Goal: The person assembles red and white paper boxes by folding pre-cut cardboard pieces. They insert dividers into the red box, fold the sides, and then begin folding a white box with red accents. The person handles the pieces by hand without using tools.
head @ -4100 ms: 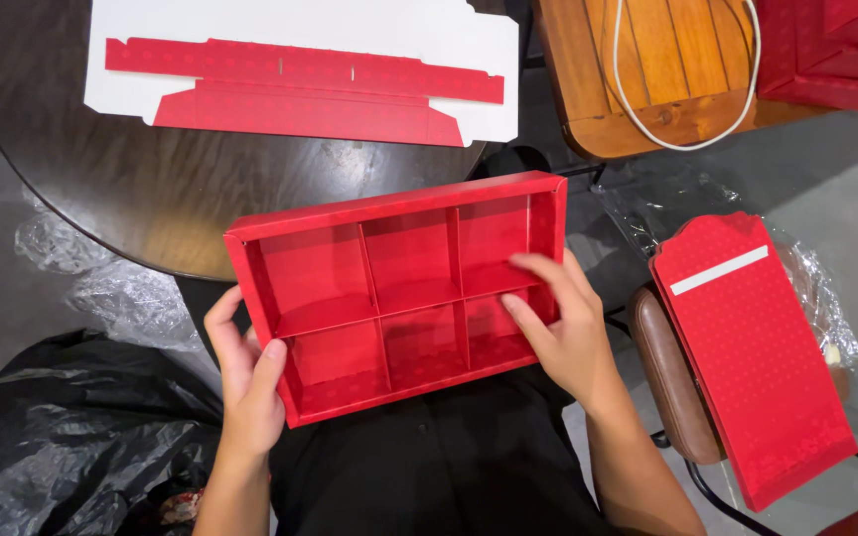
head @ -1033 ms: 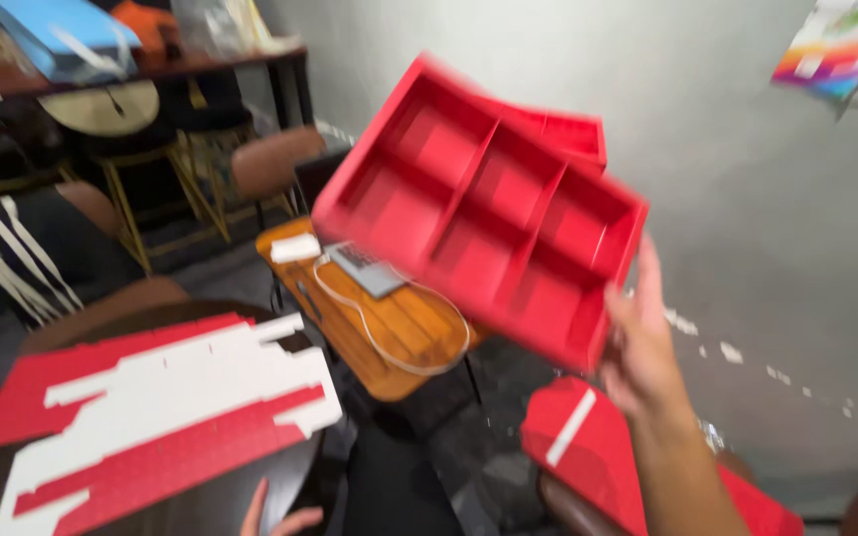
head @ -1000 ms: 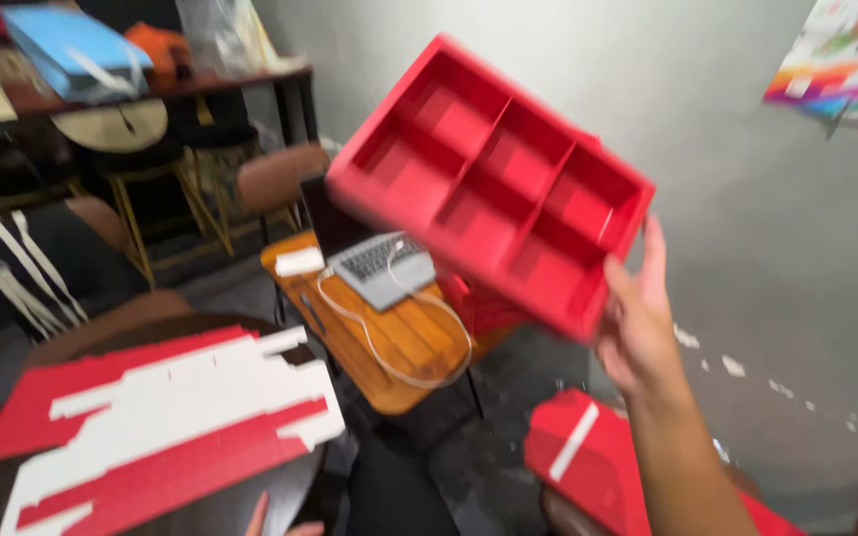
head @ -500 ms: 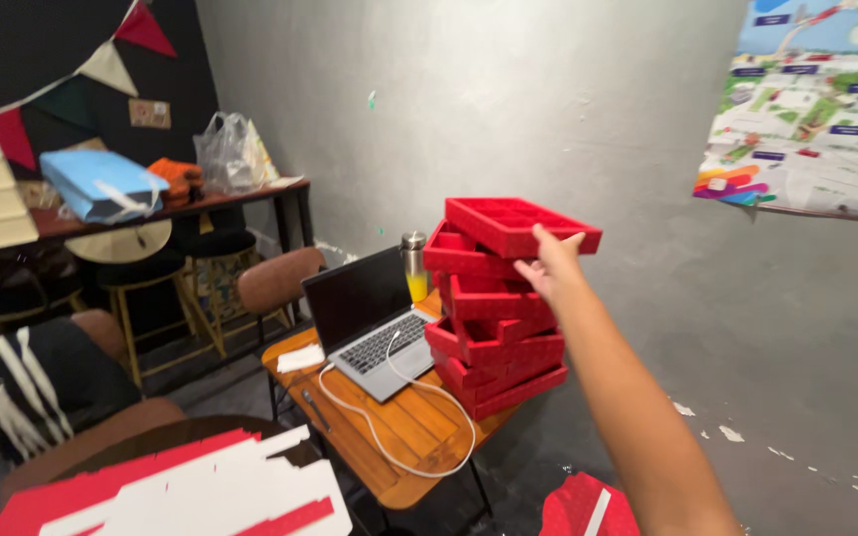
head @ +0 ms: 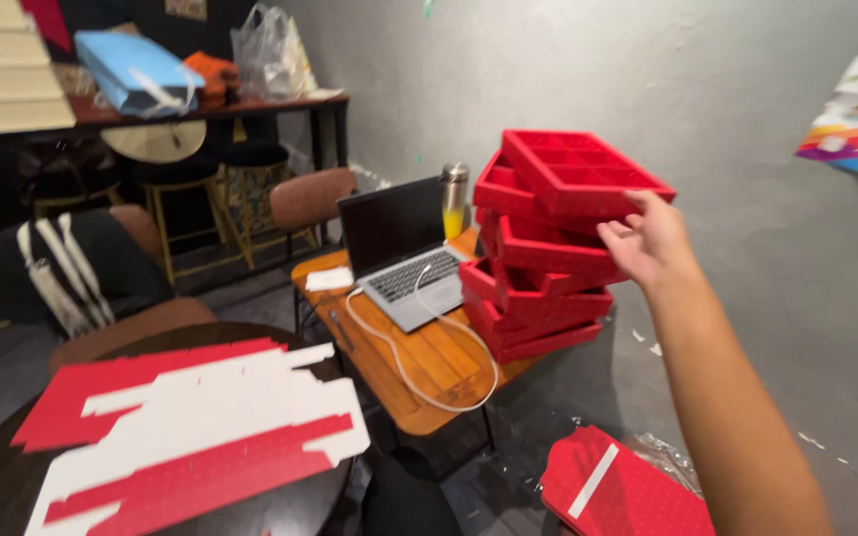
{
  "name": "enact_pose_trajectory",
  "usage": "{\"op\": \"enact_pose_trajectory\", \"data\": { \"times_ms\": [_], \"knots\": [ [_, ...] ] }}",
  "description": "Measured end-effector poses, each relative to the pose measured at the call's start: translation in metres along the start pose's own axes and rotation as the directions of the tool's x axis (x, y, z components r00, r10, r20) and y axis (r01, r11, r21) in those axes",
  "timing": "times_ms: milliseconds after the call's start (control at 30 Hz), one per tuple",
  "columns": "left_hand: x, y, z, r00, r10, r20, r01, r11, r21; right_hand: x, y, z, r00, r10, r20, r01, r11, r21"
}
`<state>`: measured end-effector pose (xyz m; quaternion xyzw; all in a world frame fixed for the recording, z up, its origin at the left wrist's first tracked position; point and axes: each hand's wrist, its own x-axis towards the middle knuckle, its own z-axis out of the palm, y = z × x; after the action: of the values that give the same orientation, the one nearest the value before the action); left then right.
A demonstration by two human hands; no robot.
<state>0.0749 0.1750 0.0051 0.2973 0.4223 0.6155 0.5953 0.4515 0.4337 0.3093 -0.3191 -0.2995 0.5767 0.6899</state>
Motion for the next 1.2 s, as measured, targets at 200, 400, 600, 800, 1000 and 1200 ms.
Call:
{"op": "enact_pose_trajectory", "data": {
  "times_ms": [200,400,600,800,1000,1200],
  "knots": [
    [-0.066,-0.034,-0.050,0.981,0.188,0.039,-0.189,0.982,0.014,-0.027,0.071,-0.046,0.938,-0.228,0.260,0.221,0.974,0.059],
    [-0.070,0.017,-0.074,0.873,0.488,-0.023,-0.210,0.418,0.884,-0.124,0.279,-0.047,0.813,0.003,0.582,0.436,0.659,-0.613],
    [-0.006,0.063,-0.145,0.763,0.643,0.066,0.003,-0.105,0.994,-0.195,0.453,0.034,0.467,0.231,0.854,0.748,0.411,-0.521],
    [0.016,0.055,-0.173,0.710,0.701,-0.066,0.102,-0.010,0.995,-0.137,0.504,0.137,0.343,0.678,0.651,0.886,-0.003,-0.464],
    [0.017,0.051,-0.196,0.598,0.781,-0.182,0.137,0.124,0.983,-0.152,0.496,0.147,0.314,0.616,0.722,0.872,0.114,-0.476],
    [-0.003,0.018,-0.204,0.285,0.809,-0.515,-0.472,0.586,0.659,-0.235,0.454,0.091,0.226,0.064,0.972,0.960,0.157,-0.234]
  ]
}}
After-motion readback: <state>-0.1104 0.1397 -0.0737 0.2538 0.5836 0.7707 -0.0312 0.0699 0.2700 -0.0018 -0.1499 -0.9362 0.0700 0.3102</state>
